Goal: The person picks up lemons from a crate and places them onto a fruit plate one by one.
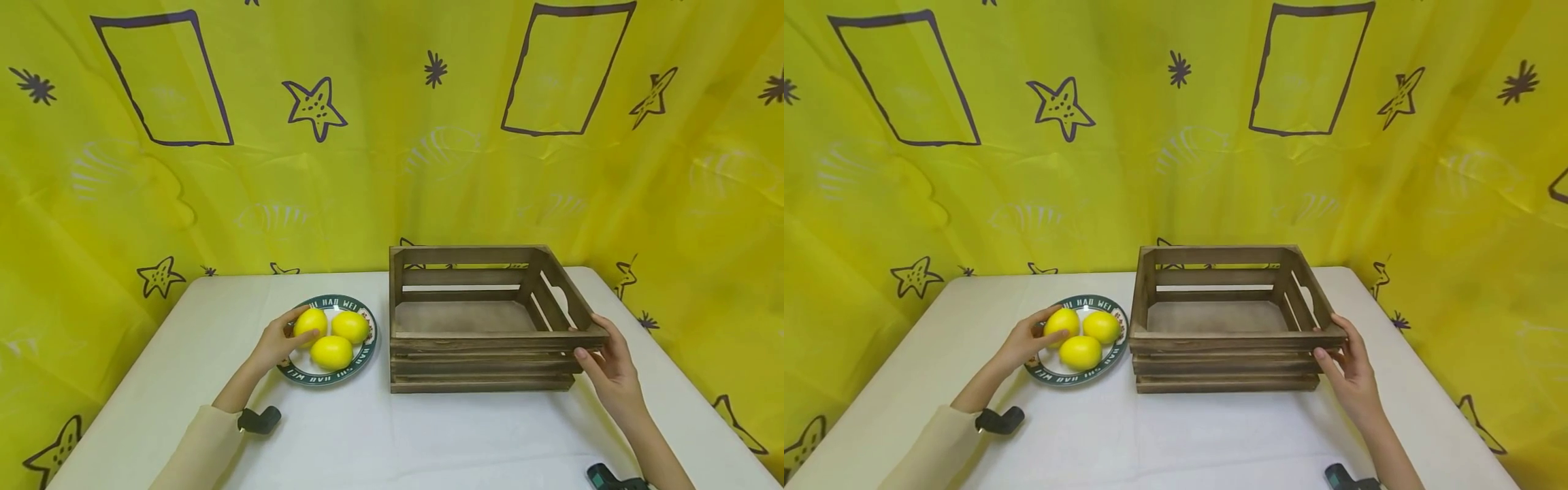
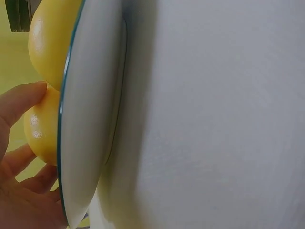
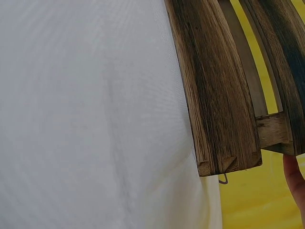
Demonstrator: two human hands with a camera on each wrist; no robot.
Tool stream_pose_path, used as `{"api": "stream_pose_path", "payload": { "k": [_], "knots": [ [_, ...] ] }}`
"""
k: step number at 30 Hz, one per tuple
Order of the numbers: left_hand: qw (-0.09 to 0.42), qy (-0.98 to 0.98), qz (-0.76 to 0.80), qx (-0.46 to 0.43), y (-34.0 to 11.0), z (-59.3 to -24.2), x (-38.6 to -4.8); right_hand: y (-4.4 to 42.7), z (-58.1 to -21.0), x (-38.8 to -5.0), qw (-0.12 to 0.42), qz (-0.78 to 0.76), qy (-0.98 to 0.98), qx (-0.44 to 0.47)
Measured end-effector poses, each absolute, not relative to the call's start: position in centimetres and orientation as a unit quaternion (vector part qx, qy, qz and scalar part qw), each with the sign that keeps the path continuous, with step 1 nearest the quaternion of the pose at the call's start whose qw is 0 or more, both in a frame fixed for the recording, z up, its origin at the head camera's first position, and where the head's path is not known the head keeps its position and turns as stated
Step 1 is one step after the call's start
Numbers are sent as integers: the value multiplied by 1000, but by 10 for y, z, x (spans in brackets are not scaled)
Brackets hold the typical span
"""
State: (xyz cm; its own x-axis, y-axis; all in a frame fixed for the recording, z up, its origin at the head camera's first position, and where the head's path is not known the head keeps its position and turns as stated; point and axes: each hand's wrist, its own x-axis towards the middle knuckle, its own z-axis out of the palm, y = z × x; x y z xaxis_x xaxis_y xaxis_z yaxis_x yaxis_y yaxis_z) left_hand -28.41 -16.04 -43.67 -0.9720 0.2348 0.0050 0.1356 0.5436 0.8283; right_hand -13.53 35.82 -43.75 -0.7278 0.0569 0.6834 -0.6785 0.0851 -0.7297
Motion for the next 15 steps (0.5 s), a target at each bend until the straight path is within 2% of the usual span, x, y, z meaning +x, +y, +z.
{"api": "stream_pose_path", "payload": {
  "k": [12,15],
  "knots": [
    [29,887,448,109,-158,-440,-284,356,-434,-135,289,639,-674,231],
    [32,885,452,103,-157,-439,-284,356,-434,-132,285,645,-678,207]
  ]
}}
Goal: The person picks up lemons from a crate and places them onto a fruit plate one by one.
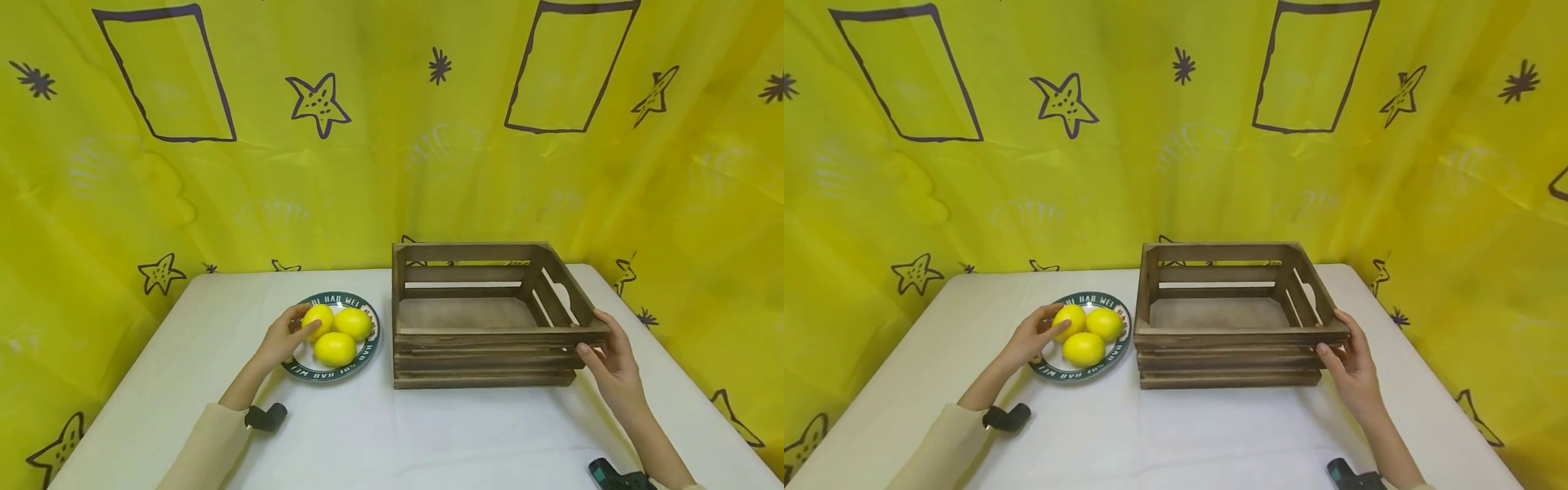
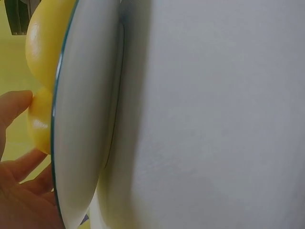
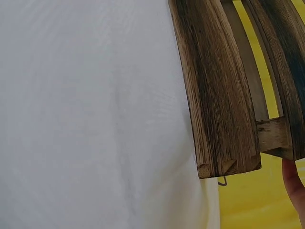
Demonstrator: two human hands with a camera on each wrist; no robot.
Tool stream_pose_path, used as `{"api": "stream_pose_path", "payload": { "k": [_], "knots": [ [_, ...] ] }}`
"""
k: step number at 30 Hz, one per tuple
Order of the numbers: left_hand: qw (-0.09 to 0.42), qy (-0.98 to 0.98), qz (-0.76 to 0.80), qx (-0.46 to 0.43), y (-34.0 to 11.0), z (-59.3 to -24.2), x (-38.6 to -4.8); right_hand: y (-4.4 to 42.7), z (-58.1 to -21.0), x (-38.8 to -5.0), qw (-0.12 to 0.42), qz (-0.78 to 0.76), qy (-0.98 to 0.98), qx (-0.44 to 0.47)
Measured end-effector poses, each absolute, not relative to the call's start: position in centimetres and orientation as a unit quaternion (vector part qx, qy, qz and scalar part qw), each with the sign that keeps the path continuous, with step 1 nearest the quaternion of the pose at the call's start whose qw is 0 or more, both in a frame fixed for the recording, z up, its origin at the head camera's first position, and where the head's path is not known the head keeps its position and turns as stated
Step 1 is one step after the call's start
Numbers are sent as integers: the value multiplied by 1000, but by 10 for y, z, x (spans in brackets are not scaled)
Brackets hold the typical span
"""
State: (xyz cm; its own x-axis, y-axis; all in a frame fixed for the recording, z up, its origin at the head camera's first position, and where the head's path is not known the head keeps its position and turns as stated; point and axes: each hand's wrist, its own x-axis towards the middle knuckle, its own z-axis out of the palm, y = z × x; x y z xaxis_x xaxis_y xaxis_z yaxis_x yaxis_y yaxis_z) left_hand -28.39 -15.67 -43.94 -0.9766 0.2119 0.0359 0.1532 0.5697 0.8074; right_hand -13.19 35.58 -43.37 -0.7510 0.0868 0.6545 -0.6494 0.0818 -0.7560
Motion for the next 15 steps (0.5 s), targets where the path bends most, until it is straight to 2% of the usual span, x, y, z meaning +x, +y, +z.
{"api": "stream_pose_path", "payload": {
  "k": [6,10,15],
  "knots": [
    [27,876,467,121,-157,-434,-284,361,-425,-127,278,644,-700,135],
    [-9,885,440,154,-147,-422,-279,371,-400,-127,289,543,-783,93],
    [-60,909,365,193,-134,-399,-267,385,-364,-138,273,413,-862,105]
  ]
}}
